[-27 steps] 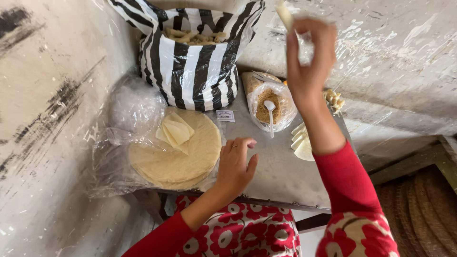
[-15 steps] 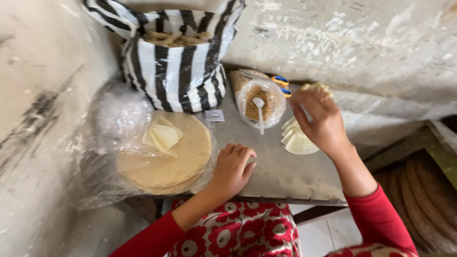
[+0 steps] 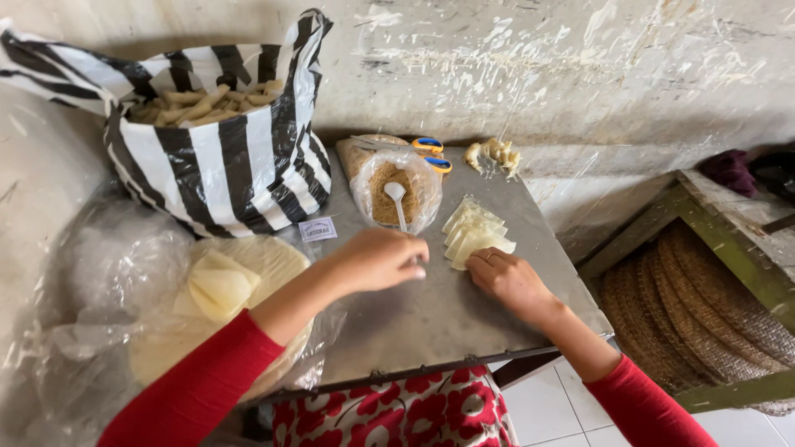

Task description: The person prepares multiple small pastries by placing a spoonful of filling onto a triangle of dough and folding the edges to form a filled roll.

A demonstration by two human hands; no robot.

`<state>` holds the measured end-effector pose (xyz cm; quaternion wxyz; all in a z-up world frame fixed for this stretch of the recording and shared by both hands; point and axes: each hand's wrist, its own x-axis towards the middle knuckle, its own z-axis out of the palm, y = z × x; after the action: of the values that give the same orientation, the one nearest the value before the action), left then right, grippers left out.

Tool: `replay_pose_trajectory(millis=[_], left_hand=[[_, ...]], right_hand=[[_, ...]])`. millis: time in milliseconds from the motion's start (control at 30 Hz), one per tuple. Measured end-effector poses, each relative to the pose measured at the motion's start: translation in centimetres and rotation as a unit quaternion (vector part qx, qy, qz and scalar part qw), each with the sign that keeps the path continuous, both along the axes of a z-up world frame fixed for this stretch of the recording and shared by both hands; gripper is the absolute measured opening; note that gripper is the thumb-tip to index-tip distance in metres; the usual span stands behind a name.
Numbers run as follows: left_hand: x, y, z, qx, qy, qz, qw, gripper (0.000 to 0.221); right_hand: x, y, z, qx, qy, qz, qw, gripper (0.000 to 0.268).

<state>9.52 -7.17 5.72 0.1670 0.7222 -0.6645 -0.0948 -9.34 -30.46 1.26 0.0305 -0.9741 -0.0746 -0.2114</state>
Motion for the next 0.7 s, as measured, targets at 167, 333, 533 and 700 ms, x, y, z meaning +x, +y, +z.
replay_pose_trajectory(millis=[167, 333, 533, 700], left_hand=[[5.0, 1.5, -0.5, -0.19, 0.08, 0.142, 0.968, 0.02], [7.8, 3.6, -1.7, -0.281, 0.086, 0.216, 0.931, 0.015], [7.6, 3.3, -3.2, -0.238, 0.046, 0.233, 0.942, 0.014], [6.7, 2.9, -4.1, -0.241, 0.006, 0.204, 0.949, 0.016]], right_hand=[[2.2, -4.1, -1.5, 0.386, -0.047, -0.157, 0.908, 0.011], [2.7, -3.4, 0.7, 0.462, -0.138, -0.132, 0.866, 0.013], [1.3, 7.8, 1.1, 0.009, -0.088, 0.066, 0.994, 0.02], [2.0, 10.2, 1.7, -0.017, -0.054, 0.171, 0.984, 0.021]])
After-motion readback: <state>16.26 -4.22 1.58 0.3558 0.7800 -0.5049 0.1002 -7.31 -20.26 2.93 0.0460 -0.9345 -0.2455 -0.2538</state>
